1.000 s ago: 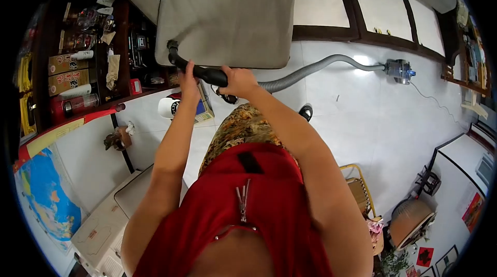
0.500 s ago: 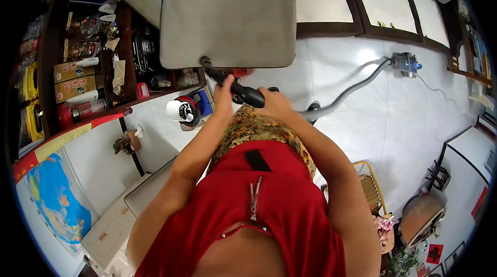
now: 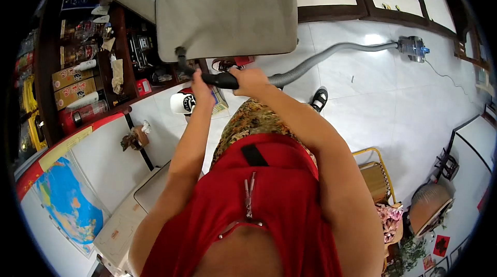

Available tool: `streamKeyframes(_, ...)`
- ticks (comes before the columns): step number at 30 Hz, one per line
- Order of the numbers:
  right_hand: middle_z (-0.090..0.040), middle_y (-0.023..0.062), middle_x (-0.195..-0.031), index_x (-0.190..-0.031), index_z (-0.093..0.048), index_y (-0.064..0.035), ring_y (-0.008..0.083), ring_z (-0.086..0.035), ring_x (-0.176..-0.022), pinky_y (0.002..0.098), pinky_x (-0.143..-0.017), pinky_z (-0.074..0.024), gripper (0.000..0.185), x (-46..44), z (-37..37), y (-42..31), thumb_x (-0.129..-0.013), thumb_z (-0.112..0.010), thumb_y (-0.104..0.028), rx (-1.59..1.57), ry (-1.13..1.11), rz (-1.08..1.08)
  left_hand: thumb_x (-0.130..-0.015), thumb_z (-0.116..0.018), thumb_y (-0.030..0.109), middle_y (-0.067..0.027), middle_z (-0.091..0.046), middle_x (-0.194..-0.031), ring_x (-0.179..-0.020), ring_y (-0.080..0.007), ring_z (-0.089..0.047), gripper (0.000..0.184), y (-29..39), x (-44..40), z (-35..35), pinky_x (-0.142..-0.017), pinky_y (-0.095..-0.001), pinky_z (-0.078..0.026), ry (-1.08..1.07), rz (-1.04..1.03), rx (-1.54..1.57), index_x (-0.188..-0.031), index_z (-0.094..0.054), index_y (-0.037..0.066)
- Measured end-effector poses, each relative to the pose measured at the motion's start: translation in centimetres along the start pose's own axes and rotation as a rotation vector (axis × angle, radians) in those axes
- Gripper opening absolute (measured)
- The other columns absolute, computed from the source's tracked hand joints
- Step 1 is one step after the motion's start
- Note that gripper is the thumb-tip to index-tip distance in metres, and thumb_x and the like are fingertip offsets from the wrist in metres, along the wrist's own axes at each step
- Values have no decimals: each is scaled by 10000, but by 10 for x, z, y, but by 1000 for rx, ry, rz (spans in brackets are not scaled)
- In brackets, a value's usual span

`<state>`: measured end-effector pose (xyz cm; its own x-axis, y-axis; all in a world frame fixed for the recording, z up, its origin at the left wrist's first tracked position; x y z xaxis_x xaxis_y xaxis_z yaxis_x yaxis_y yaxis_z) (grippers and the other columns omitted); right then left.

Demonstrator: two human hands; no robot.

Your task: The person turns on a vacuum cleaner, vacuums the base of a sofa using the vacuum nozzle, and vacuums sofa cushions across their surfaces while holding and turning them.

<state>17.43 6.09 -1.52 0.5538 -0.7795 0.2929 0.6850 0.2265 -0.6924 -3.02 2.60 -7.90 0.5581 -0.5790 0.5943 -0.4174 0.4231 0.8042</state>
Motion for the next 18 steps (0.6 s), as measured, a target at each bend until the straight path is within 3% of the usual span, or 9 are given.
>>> streamKeyframes(2,-687,179,-917,-1190,-576,-135,378,-676,-825,480,-726,-541,582,23,-7,29,-675,-747,-347,3,50,-29,-870,-667,432,-30,-579,-853,-752,-178,-616,392,-25,18,-17,-661,-356,-523,-52,108,-110,-1016,-551,88)
streamKeyframes(6,-692,191,-837,-1144,-583,-116,391,-676,-761,489,-689,-537,561,80,-6,70,-662,-749,-353,-9,73,-208,-879,-650,463,-79,-600,-874,-756,-227,-640,461,-95,31,-51,-682,-386,-542,-197,256,-270,-1042,-531,48)
streamKeyframes(8,-688,196,-796,-1133,-585,-113,396,-674,-735,492,-672,-534,559,101,-5,87,-659,-748,-362,-22,90,-263,-890,-654,411,-97,-595,-891,-780,-250,-645,413,-106,53,-75,-698,-405,-555,-264,390,-310,-1016,-516,43)
streamKeyframes(10,-681,202,-761,-1130,-587,-110,402,-671,-712,495,-655,-531,563,114,0,93,-657,-746,-371,-25,97,-299,-880,-666,410,-81,-554,-947,-779,-204,-588,469,-121,60,-79,-694,-388,-491,-231,479,-369,-1075,-483,24)
streamKeyframes(13,-689,191,-808,-1119,-582,-105,385,-681,-751,490,-677,-540,562,115,11,76,-649,-733,-374,-14,46,-235,-873,-669,394,-73,-561,-942,-777,-199,-606,409,-112,70,-72,-693,-382,-508,-324,431,-213,-1031,-503,55)
streamKeyframes(14,-695,185,-831,-1114,-580,-101,376,-687,-770,488,-689,-545,557,112,10,67,-646,-726,-366,-7,24,-207,-856,-681,351,-56,-563,-896,-764,-194,-617,334,-106,69,-58,-699,-357,-534,-216,388,-139,-969,-523,78)
streamKeyframes(15,-698,183,-855,-1099,-570,-93,364,-691,-776,471,-678,-550,559,104,-2,64,-652,-737,-385,7,89,-124,-852,-683,326,-45,-561,-873,-769,-190,-621,308,-100,64,-46,-699,-347,-544,-227,382,-79,-951,-529,79)
streamKeyframes(18,-695,179,-836,-1090,-563,-88,361,-693,-775,467,-677,-556,535,73,-14,26,-683,-740,-385,14,9,-53,-850,-673,281,-22,-549,-814,-767,-184,-622,256,-70,45,-5,-695,-329,-554,-148,316,111,-936,-533,86)
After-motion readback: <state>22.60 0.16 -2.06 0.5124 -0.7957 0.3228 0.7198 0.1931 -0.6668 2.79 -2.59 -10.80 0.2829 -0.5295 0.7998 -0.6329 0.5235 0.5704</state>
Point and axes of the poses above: each hand's wrist, its own x-axis away from the middle knuckle, its own z-axis out of the back of the hand, y = z × x, the point moved 8 cm from there along -x, towards the middle knuckle
